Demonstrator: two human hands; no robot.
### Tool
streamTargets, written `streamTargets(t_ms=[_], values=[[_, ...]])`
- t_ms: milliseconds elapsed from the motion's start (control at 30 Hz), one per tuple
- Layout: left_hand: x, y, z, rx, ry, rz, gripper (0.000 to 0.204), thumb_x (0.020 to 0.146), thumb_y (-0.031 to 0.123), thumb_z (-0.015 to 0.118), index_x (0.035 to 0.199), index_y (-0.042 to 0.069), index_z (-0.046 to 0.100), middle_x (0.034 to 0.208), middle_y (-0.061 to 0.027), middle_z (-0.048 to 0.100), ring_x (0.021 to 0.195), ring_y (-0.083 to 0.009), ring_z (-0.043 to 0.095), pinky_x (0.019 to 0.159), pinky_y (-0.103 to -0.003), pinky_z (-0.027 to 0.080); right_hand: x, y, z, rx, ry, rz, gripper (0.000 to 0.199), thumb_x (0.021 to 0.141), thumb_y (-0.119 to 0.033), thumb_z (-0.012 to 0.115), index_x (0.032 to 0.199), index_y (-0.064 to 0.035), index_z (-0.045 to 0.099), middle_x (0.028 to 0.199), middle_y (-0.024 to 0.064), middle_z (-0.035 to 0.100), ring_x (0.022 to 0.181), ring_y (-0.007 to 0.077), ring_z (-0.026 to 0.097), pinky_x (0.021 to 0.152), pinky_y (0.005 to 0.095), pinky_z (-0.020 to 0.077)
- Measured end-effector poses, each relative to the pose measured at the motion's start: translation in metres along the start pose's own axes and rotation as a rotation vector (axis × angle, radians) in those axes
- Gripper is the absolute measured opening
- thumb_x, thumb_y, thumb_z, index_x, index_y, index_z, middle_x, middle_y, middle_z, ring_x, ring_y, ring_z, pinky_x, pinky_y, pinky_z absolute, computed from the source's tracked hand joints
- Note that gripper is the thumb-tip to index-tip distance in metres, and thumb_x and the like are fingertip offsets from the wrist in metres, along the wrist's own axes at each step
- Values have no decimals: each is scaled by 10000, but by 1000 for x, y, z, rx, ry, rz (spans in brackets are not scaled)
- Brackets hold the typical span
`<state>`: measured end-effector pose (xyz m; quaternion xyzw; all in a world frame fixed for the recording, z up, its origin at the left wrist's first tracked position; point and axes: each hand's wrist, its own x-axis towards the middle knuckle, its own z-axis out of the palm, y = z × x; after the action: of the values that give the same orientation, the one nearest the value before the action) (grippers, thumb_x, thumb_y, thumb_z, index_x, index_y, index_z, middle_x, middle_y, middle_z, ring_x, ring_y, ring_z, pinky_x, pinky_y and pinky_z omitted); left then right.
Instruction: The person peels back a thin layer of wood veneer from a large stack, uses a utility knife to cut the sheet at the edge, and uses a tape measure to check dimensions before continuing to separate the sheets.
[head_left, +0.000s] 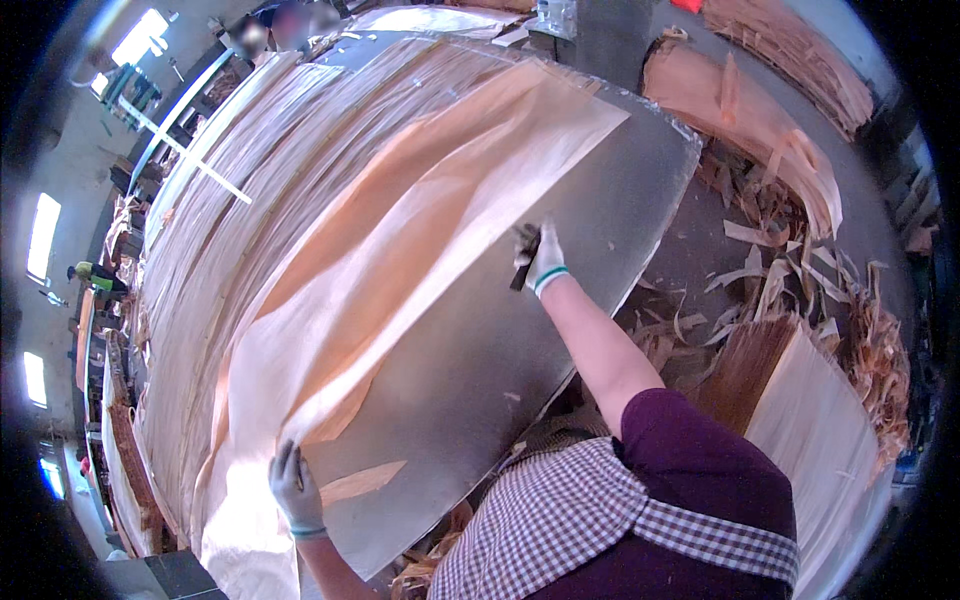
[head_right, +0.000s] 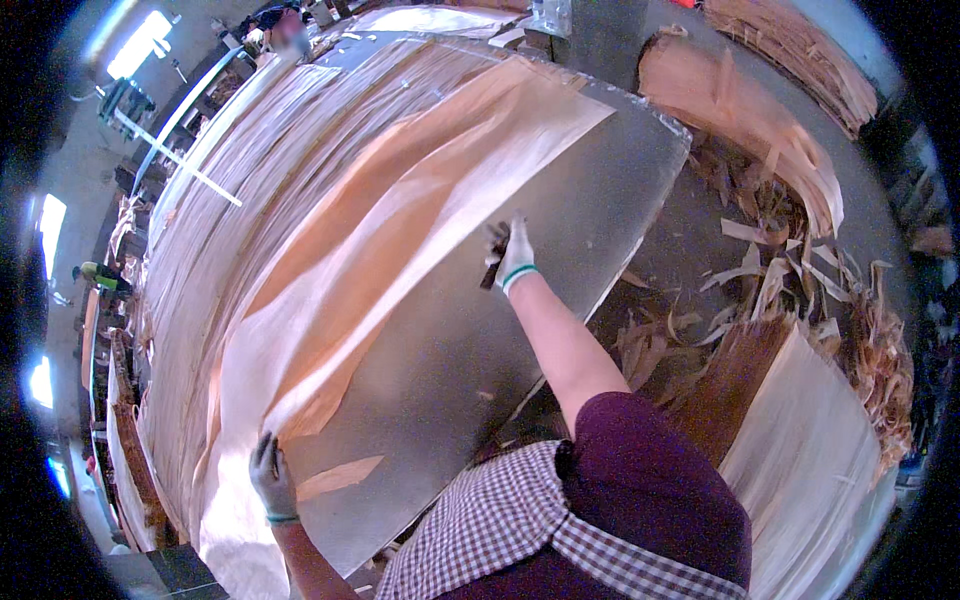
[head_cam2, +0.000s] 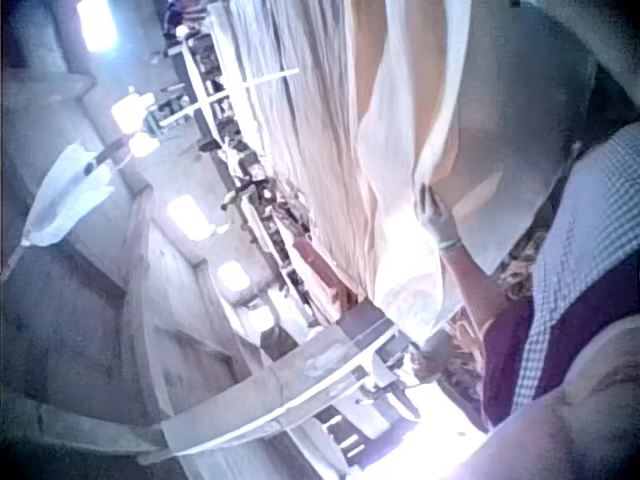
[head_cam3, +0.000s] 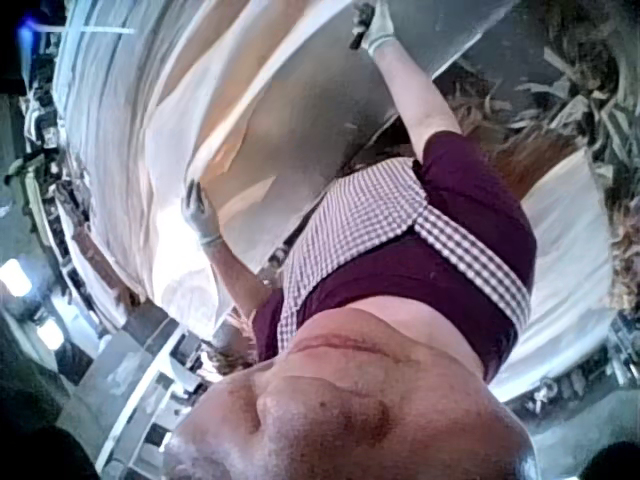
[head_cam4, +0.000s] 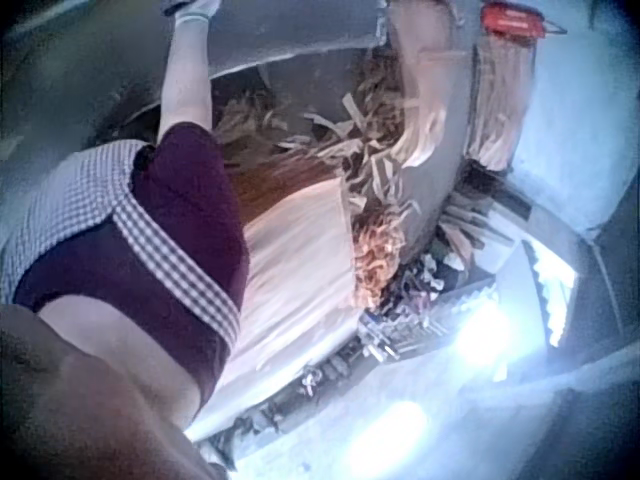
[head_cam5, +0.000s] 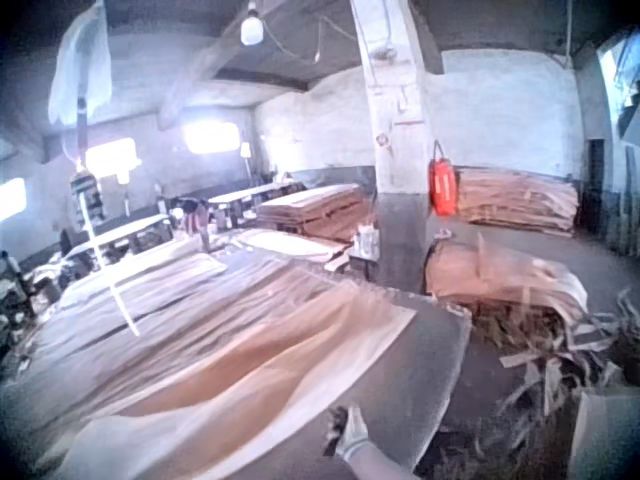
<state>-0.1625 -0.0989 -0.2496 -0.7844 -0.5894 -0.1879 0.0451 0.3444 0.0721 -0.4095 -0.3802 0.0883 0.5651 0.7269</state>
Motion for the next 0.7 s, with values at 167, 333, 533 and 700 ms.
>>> streamTargets(t_ms=[167, 333, 533, 700], values=[[-58, 18, 36, 42, -107, -53, 222, 780, 72, 577, 964, -15, 666, 1087, -153, 631, 983, -310, 587, 907, -422, 444, 66, -71, 25, -445, 126, -388, 308, 794, -386, 658, 882, -109, 553, 652, -29, 481, 486, 86, 419, 429, 266, 353], [-108, 16, 102, -59, -175, -134, 239, 763, 123, 598, 976, 55, 682, 1083, -107, 640, 999, -261, 591, 967, -458, 397, 128, -98, 55, -1116, 42, -745, 415, 708, -196, 629, 1088, -31, 598, 930, 173, 655, 825, 312, 640, 734, 358, 500], [-125, 40, 132, -58, -267, -201, 247, 771, 151, 600, 987, 63, 681, 1079, -109, 638, 1029, -262, 575, 1005, -450, 360, 38, -110, 129, -984, -278, -786, 454, 760, -162, 624, 1204, -86, 567, 962, 155, 656, 884, 222, 640, 823, 300, 484], [-140, 50, 133, -73, -265, -197, 228, 788, 172, 589, 967, 64, 681, 1099, -105, 630, 1042, -258, 569, 1007, -463, 353, -6, -132, 50, -641, -193, -923, 387, 804, -73, 578, 1187, -15, 565, 1039, 72, 642, 926, 107, 584, 853, 257, 458]])
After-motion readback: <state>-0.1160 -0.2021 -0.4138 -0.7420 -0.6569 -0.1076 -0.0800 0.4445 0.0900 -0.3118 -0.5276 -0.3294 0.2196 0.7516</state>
